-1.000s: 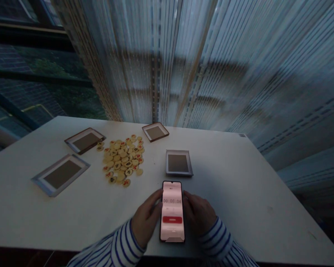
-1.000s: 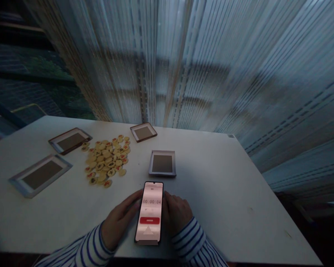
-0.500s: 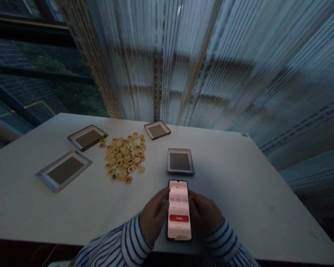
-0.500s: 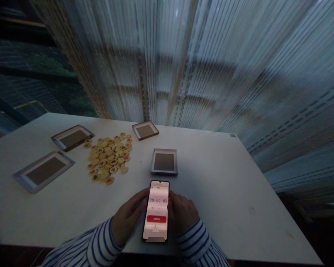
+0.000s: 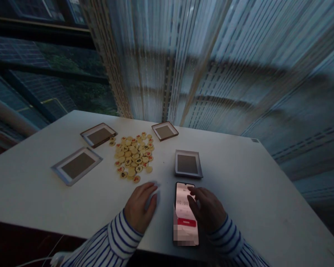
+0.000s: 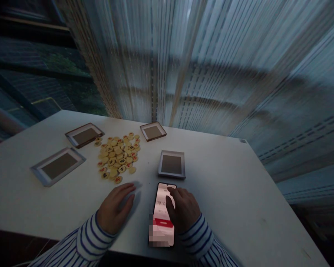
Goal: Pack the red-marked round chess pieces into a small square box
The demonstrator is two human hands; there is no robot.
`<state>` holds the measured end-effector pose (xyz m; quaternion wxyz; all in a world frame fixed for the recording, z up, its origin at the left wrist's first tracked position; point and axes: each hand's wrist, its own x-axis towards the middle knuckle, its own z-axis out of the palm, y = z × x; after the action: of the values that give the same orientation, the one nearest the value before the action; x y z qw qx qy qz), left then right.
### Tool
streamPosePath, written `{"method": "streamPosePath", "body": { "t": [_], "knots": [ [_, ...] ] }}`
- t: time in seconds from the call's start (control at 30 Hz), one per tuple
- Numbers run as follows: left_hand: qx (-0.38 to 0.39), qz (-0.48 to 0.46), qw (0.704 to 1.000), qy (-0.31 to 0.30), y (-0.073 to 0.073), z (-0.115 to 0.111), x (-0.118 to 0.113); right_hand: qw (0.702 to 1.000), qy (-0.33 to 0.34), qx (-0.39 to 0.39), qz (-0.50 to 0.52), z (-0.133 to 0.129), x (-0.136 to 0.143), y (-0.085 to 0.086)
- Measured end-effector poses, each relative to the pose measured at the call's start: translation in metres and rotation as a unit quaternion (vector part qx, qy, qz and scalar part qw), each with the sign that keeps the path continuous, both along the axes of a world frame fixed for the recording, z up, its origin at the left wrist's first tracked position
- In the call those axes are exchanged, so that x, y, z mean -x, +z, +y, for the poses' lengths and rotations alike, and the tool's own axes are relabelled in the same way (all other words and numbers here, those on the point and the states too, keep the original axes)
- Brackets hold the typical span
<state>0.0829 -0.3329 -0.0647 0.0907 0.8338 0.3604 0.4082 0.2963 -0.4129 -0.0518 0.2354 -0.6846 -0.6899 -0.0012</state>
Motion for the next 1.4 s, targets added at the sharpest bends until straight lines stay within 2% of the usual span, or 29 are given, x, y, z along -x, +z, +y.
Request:
{"method": "streamPosePath", "body": {
  "t": [0.2,0.37,0.5,0.63,0.77,1.03,1.2,1.4],
  "knots": [
    [-0.058,0.007,0.997,0.045,-0.002,0.017,0.028,0.999,0.039,-0.006,-0.021,0.012,0.009,0.005],
    [-0.113,0.029,0.987,0.108,-0.004,0.031,0.050,0.995,0.068,0.047,-0.057,0.024,0.017,0.012],
    [-0.111,0.058,0.984,0.128,-0.013,0.040,0.064,0.985,0.102,0.105,-0.090,0.035,0.023,0.017],
    [-0.102,0.068,0.983,0.134,-0.023,0.048,0.074,0.981,0.117,0.121,-0.101,0.046,0.033,0.022],
    [-0.098,0.070,0.983,0.139,-0.028,0.054,0.080,0.973,0.142,0.145,-0.107,0.056,0.044,0.028],
    [-0.082,0.042,0.986,0.142,-0.028,0.057,0.076,0.954,0.200,0.195,-0.108,0.079,0.068,0.034],
    [-0.047,0.078,0.988,0.125,-0.037,0.059,0.080,0.939,0.218,0.239,-0.119,0.094,0.088,0.039],
    [-0.041,0.097,0.985,0.139,-0.040,0.058,0.081,0.948,0.200,0.239,-0.061,0.112,0.099,0.027]
  ]
}}
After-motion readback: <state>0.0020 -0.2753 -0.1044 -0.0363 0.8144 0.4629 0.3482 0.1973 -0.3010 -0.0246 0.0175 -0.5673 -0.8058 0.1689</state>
